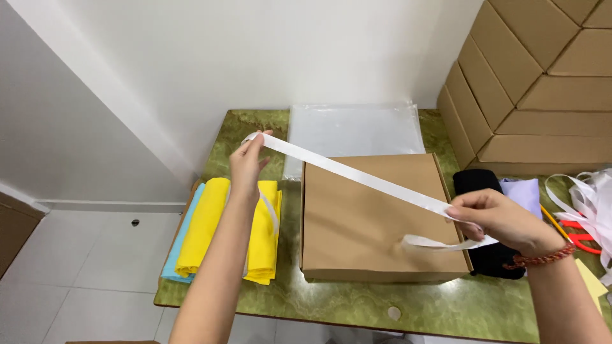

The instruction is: Packing an item into a cardboard box, tying a ribbon around it, and attaching a handwritten sticky note

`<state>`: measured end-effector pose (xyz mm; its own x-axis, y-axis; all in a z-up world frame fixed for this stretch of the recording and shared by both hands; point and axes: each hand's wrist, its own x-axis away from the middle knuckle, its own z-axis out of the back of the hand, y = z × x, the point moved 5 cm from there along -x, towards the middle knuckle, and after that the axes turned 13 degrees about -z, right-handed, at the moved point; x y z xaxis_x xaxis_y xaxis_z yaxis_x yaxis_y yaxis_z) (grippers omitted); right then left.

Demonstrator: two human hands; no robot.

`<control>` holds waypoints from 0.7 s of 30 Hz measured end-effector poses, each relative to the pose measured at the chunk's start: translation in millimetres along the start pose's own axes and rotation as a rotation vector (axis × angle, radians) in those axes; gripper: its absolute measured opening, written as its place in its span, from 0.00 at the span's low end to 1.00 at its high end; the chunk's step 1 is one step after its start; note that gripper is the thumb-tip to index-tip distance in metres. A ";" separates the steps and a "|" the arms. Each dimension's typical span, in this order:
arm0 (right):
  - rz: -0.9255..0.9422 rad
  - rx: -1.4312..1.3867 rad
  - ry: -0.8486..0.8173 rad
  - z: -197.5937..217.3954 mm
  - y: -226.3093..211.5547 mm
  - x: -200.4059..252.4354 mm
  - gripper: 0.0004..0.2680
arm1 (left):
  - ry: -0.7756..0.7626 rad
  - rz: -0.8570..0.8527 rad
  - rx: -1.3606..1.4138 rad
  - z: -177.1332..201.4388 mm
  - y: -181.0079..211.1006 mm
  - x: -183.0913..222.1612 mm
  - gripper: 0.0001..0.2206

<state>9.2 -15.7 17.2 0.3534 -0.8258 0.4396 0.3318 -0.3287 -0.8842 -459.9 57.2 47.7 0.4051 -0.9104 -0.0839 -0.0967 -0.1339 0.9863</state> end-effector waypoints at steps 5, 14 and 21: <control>0.181 -0.114 -0.202 40.8 43.8 49.5 0.13 | -0.049 -0.006 -0.073 -7.1 -12.6 -24.9 0.14; 0.231 -0.294 0.205 41.4 68.9 63.0 0.09 | -0.238 0.260 -0.032 -58.2 -88.0 -40.2 0.14; -0.153 -0.070 0.058 0.5 76.0 42.6 0.16 | -0.351 0.243 0.121 -132.6 -61.8 -51.2 0.19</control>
<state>49.9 -75.6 -31.2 0.2517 -0.7883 0.5615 0.3151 -0.4818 -0.8177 -354.1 164.0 9.8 0.0259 -0.9961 0.0846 -0.2648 0.0747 0.9614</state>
